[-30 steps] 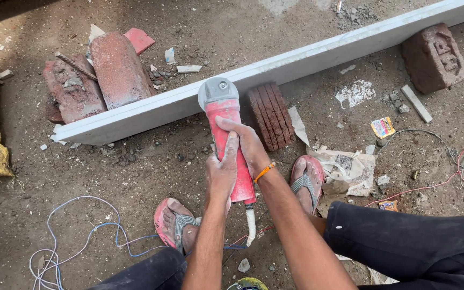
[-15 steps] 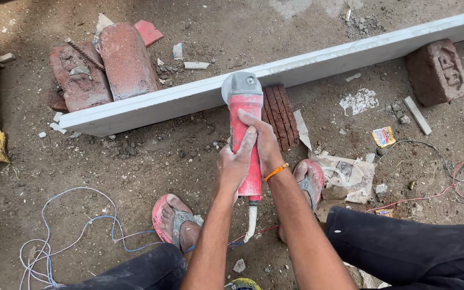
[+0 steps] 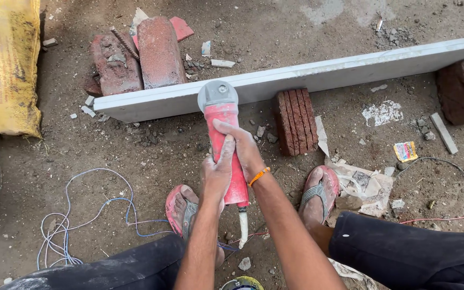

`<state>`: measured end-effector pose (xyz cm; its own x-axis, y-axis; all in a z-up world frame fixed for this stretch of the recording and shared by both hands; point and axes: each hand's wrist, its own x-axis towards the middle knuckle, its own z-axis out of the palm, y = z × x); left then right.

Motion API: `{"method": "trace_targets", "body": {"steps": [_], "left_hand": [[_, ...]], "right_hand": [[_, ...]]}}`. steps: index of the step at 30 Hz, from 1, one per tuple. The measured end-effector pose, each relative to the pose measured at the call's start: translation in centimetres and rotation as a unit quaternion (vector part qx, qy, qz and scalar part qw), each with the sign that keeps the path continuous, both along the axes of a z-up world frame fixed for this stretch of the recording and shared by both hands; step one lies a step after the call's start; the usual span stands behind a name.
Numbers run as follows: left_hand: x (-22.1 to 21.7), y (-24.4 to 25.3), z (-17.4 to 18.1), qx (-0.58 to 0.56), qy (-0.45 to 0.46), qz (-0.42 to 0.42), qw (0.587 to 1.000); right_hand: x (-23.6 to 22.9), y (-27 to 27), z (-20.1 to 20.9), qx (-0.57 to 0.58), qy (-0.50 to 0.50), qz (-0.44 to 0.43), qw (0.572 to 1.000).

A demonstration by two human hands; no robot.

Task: The person holds an angle grinder with both hands and grinds the edge of a stone slab.

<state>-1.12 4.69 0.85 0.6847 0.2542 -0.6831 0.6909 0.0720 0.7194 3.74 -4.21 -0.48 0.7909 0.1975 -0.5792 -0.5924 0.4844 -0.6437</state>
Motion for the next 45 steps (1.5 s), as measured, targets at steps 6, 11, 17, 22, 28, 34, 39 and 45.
{"method": "trace_targets", "body": {"steps": [6, 11, 17, 22, 28, 34, 39, 45], "left_hand": [[2.0, -4.0, 1.1, -0.023, -0.043, -0.112, 0.993], [2.1, -2.8, 1.5, 0.046, -0.011, -0.166, 0.985], [0.1, 2.4, 0.3, -0.028, -0.061, -0.009, 0.998], [-0.5, 3.1, 0.1, -0.033, -0.046, 0.036, 0.998], [0.9, -1.4, 0.6, -0.030, -0.080, -0.057, 0.995], [2.8, -4.7, 1.5, 0.037, -0.020, -0.183, 0.982], [1.7, -3.1, -0.1, -0.003, -0.016, -0.135, 0.991], [1.5, -3.3, -0.9, -0.060, -0.062, -0.057, 0.995]], "right_hand": [[0.2, -5.1, 0.3, -0.004, 0.012, -0.076, 0.997], [0.6, -4.3, -0.1, 0.013, 0.025, -0.118, 0.993], [0.7, 2.7, -0.9, 0.024, 0.021, -0.003, 0.999], [0.4, 4.0, -0.5, 0.002, 0.001, 0.040, 0.999], [0.3, -1.9, 0.2, 0.013, 0.026, -0.027, 0.999], [0.6, -6.0, 0.8, 0.003, 0.010, -0.123, 0.992], [0.6, -4.0, 0.2, 0.025, 0.003, -0.111, 0.993], [0.6, -3.7, 0.6, 0.011, 0.014, -0.056, 0.998]]}}
